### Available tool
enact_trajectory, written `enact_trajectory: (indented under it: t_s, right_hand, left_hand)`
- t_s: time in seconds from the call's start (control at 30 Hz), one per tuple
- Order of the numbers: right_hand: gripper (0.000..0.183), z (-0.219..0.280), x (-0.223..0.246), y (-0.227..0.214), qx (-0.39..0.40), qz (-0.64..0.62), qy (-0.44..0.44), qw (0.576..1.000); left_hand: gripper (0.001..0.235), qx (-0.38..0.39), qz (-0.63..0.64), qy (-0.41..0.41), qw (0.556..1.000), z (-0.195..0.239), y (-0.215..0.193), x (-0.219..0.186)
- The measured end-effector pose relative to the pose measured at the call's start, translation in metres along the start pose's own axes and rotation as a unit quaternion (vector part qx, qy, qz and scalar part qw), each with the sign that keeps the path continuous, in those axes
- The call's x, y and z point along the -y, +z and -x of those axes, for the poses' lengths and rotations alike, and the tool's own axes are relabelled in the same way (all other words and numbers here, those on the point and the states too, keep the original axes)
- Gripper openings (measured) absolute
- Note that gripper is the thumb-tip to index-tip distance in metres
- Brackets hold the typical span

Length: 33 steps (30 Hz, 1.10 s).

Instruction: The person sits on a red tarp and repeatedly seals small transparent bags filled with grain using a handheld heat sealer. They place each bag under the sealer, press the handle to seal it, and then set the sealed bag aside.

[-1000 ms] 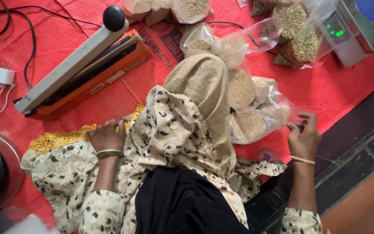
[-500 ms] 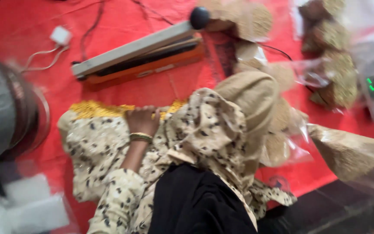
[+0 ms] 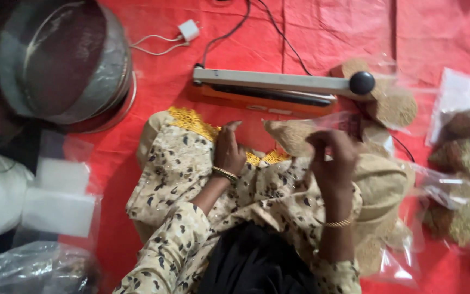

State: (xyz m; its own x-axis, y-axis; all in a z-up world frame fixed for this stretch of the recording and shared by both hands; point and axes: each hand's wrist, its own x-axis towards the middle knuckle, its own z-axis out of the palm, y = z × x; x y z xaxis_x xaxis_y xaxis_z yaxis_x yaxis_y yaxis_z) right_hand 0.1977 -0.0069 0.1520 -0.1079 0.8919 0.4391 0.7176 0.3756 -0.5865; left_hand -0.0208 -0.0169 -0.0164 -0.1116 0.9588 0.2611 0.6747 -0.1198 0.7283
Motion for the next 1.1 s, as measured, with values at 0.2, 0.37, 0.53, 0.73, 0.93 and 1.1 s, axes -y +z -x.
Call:
enact_trajectory:
  t_s: [0.2, 0.37, 0.53, 0.73, 0.93, 1.1]
  right_hand:
    - [0.007, 0.000, -0.013, 0.090, 0.095, 0.036, -0.037, 0.994]
    - [0.015, 0.011, -0.035, 0.094, 0.010, -0.153, 0.128, 0.980]
    - [0.021, 0.022, -0.074, 0.096, -0.132, -0.385, 0.371, 0.835]
    - [0.031, 0.050, -0.122, 0.133, 0.062, -0.288, 0.489, 0.821]
    - [0.038, 0.060, -0.143, 0.166, 0.010, -0.492, 0.570, 0.657]
    - [0.032, 0.076, -0.173, 0.187, 0.014, -0.532, 0.537, 0.654]
  left_hand:
    - [0.067, 0.085, -0.033, -0.021, 0.996, -0.004, 0.004, 0.002]
    - [0.101, 0.237, -0.057, -0.112, 0.963, -0.023, 0.008, -0.015]
    - [0.103, 0.322, -0.039, -0.118, 0.939, -0.043, 0.034, -0.022]
    - [0.046, 0.285, 0.049, -0.234, 0.928, -0.043, 0.081, 0.016]
    - [0.046, 0.296, 0.224, -0.268, 0.889, -0.059, 0.101, 0.056]
    - [0.051, 0.382, 0.171, -0.380, 0.825, -0.061, 0.118, 0.058]
